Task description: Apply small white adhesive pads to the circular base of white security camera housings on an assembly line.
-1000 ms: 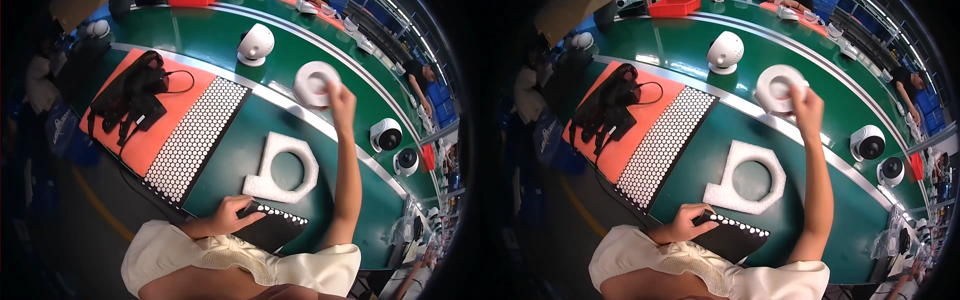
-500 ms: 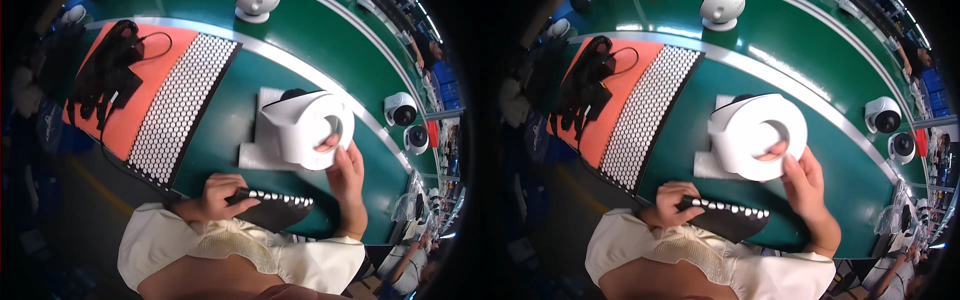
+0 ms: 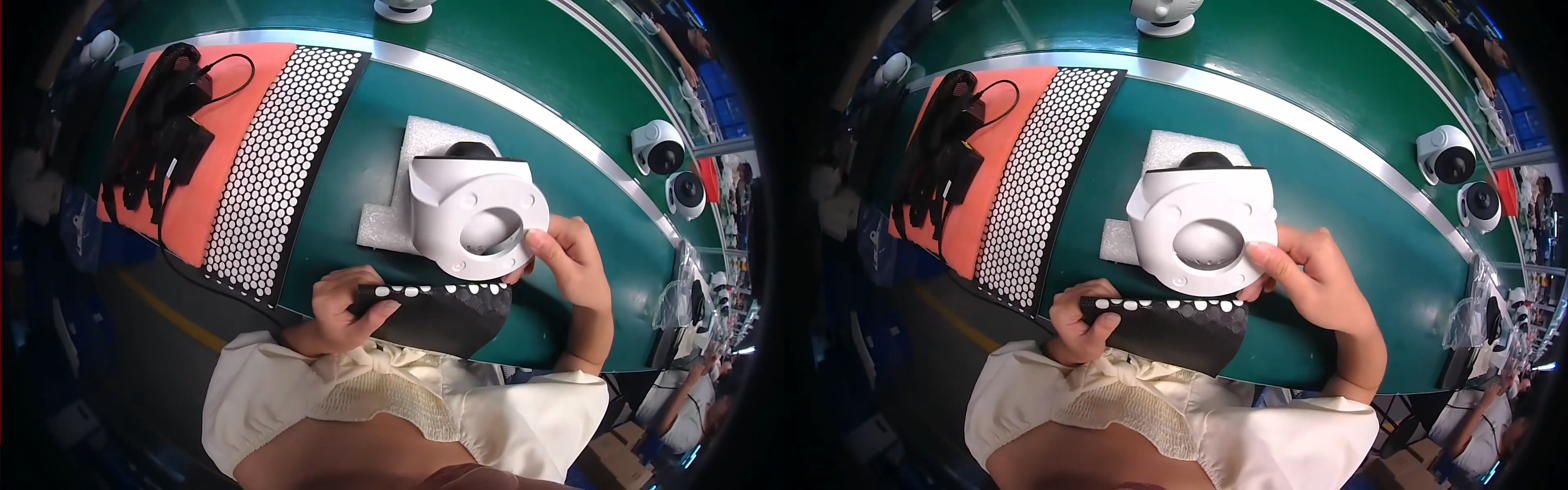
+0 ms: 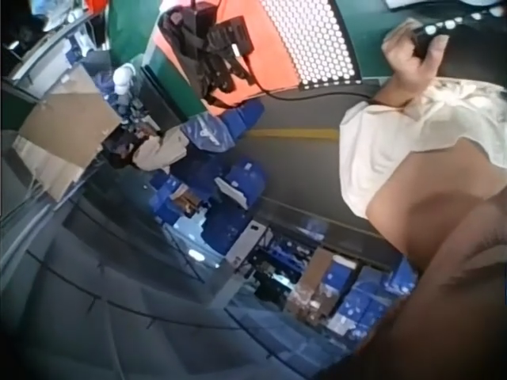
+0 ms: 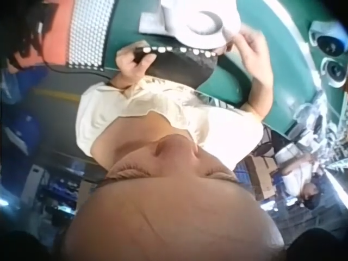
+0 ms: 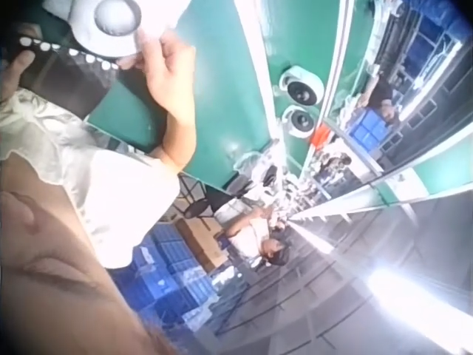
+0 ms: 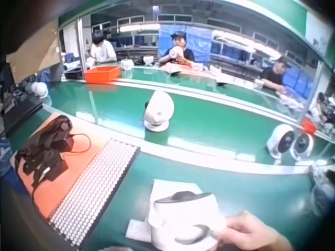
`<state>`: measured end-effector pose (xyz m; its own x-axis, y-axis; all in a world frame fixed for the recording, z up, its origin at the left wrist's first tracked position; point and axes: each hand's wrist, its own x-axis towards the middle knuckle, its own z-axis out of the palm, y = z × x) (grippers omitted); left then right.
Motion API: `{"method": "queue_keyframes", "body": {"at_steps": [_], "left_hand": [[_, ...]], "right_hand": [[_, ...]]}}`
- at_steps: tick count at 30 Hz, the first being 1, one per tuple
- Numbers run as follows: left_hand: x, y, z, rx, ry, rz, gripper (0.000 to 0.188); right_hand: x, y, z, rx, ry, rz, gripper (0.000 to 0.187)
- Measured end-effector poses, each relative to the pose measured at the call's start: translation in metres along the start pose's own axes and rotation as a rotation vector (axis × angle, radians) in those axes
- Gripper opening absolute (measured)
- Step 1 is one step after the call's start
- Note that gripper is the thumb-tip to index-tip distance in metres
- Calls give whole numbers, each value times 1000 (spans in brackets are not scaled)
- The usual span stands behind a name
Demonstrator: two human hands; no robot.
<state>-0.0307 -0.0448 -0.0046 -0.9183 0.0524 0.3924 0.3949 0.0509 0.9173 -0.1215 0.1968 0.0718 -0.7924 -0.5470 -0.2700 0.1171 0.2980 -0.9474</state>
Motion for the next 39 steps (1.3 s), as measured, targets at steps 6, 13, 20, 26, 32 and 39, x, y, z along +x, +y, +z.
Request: {"method": "queue_keyframes", "body": {"at_steps": [6,13,20,26,32,39], "left_hand": [[1,0,2,-15,8,-37,15],[-3,1,4,2,77,-203,14],[-1,-3,7,-184,73,-237,16],[15,10,16,-329,137,-416,16],[9,6,7,21,45,-320,12],[11,6,9,215,24,-144,13]], "right_hand": [[18,14,0,301,131,-123,38],[24,-9,17,-418,392,-125,22],[-7,-29,34,-863,91,-493,34],[11,0,40,-580,48,-433,18],[14,2,42,-581,2,-457,14],[8,-6,52,-904,326,-706,30]]}}
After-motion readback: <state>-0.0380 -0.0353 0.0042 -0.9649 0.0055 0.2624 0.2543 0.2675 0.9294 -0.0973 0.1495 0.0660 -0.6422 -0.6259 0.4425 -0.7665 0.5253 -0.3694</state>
